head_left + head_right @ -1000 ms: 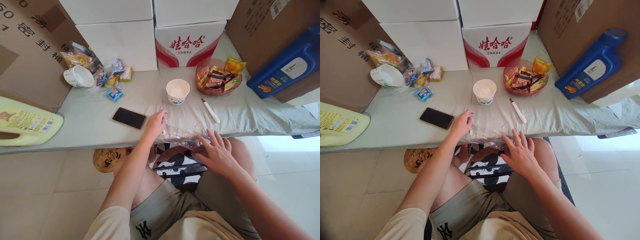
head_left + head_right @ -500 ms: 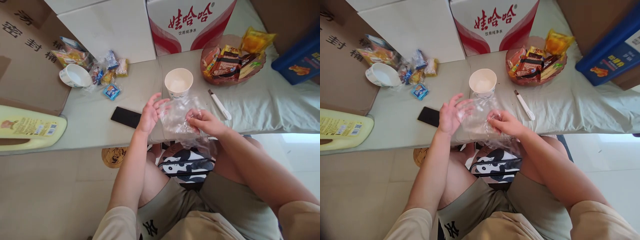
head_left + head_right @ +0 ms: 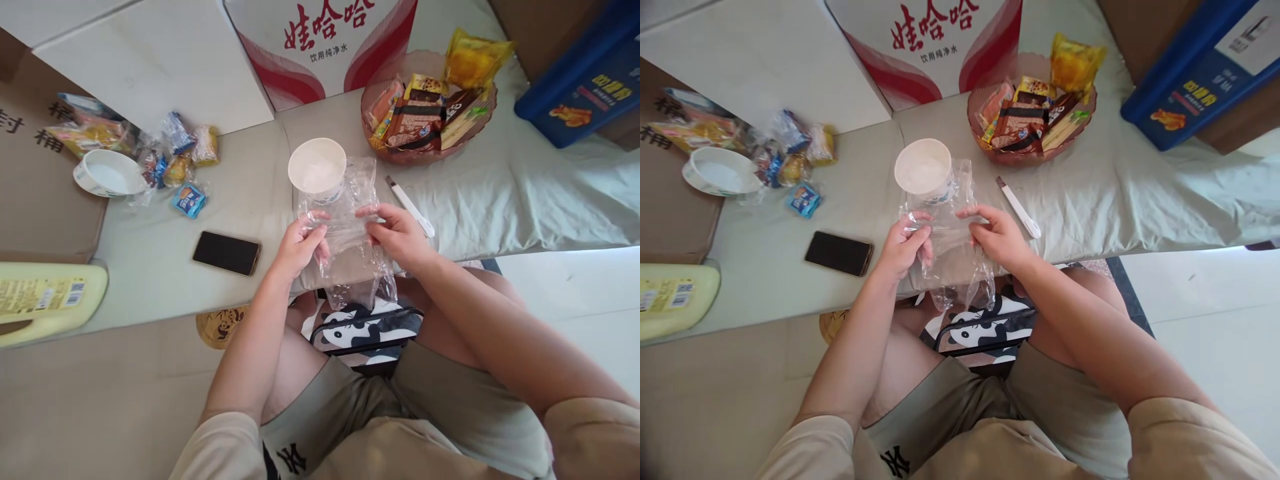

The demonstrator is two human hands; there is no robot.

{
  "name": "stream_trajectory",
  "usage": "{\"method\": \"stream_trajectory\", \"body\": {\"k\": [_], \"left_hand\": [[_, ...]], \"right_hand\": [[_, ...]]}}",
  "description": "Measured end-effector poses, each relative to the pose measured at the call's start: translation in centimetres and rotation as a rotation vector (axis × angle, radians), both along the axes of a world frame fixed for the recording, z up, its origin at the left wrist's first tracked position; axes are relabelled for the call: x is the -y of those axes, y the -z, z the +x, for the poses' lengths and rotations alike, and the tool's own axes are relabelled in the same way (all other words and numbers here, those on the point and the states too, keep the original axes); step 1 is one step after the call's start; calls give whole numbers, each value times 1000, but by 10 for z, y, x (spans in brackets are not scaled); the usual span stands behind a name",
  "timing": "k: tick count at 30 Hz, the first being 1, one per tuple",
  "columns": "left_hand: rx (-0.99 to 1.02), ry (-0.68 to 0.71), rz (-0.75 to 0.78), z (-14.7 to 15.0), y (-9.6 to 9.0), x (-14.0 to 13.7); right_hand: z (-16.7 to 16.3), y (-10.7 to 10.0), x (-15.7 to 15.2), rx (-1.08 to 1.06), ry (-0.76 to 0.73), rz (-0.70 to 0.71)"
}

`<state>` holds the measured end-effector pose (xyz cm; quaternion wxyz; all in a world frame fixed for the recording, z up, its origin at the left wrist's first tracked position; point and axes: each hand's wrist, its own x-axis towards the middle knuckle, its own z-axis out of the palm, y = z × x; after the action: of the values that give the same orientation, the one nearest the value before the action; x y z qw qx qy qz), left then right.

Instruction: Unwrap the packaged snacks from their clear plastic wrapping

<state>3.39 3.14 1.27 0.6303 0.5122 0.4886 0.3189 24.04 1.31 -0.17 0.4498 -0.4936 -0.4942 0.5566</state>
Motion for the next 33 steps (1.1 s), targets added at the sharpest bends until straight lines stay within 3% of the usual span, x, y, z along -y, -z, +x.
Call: {"method": "stream_trajectory", "body": {"k": [5, 10, 14, 18, 22, 25, 28, 33], "left_hand": [[103, -122, 40, -5, -2, 9], [110, -227, 68, -17, -2, 9], [20, -202, 76, -25, 6, 7], [-308, -65, 415, -31, 15, 6], [-545, 119, 738, -34, 16, 8], [-486, 125, 781, -35, 13, 8], [-352, 116, 773, -36, 8, 9], [-167, -67, 665, -35, 9, 8]], "right_hand": [[-6, 0, 3, -194, 108, 52], [-9, -3, 7, -270, 102, -10], [-11, -4, 7, -314, 99, -111], [-13, -2, 8, -314, 120, -152], [-11, 2, 8, -133, 139, -17], [-7, 3, 7, -25, 107, 80], [-6, 1, 7, 1, -28, 96], [-8, -3, 8, 191, -137, 34]]}}
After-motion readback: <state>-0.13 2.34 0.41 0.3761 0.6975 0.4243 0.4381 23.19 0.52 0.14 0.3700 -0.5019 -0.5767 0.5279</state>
